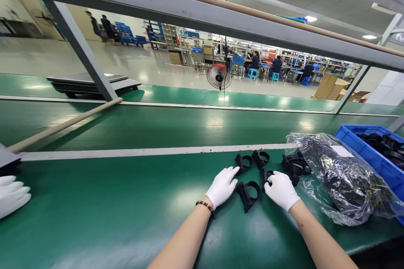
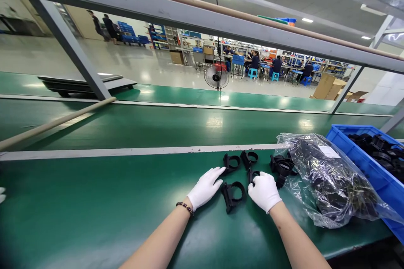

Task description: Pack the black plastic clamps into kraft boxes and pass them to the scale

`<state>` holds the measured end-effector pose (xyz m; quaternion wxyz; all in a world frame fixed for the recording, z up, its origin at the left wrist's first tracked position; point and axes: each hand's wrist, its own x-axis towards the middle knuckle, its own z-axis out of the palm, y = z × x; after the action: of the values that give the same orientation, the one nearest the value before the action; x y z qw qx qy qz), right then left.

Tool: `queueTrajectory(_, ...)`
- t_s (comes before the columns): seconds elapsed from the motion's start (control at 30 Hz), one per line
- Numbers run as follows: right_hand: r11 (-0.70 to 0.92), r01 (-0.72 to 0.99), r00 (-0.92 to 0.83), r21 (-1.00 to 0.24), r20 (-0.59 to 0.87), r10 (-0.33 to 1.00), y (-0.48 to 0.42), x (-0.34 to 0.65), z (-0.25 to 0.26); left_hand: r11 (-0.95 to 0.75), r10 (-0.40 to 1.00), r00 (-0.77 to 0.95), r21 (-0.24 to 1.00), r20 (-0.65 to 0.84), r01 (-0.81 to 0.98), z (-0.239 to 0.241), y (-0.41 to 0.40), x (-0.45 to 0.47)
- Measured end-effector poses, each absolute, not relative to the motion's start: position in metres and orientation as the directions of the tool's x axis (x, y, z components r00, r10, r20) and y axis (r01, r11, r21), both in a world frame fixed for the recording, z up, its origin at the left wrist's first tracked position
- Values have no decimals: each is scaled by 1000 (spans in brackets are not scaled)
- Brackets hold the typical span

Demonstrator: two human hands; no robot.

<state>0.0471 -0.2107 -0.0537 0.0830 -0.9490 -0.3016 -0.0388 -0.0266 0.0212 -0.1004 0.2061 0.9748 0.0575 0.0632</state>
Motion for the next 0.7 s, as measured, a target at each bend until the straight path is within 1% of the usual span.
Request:
queueTrajectory(0.07,-781,608,793,-144,138,593,-217,48,-49,-909,132,986,408,99,81,-99,21,-27)
queueTrajectory(0.13,-785,603,796,-143,178,579,-228,55,-43,-909,130,987,408,99,79,-99,21,-27)
queueTrajectory(0.17,-804,577,812,-140,205,547,-235,60,-40,-910,130,986,408,100,79,-99,21,-27)
queueTrajectory(0.27,-891,435,882,-126,255,395,-260,82,-34,-910,131,986,407,107,77,-100,22,-27)
queueTrajectory(0.33,-927,352,920,-126,229,318,-276,97,-32,-910,132,985,408,113,75,-101,22,-27)
queueTrajectory(0.43,-949,274,952,-155,182,245,-295,113,-23,-909,137,983,410,122,76,-102,23,-27)
queueTrajectory(0.57,-955,190,965,-227,222,139,-309,120,-2,-908,129,983,414,133,63,-104,24,-26)
queueTrajectory(0.7,-938,189,975,-289,165,146,-314,120,7,-908,130,981,416,144,59,-105,25,-25)
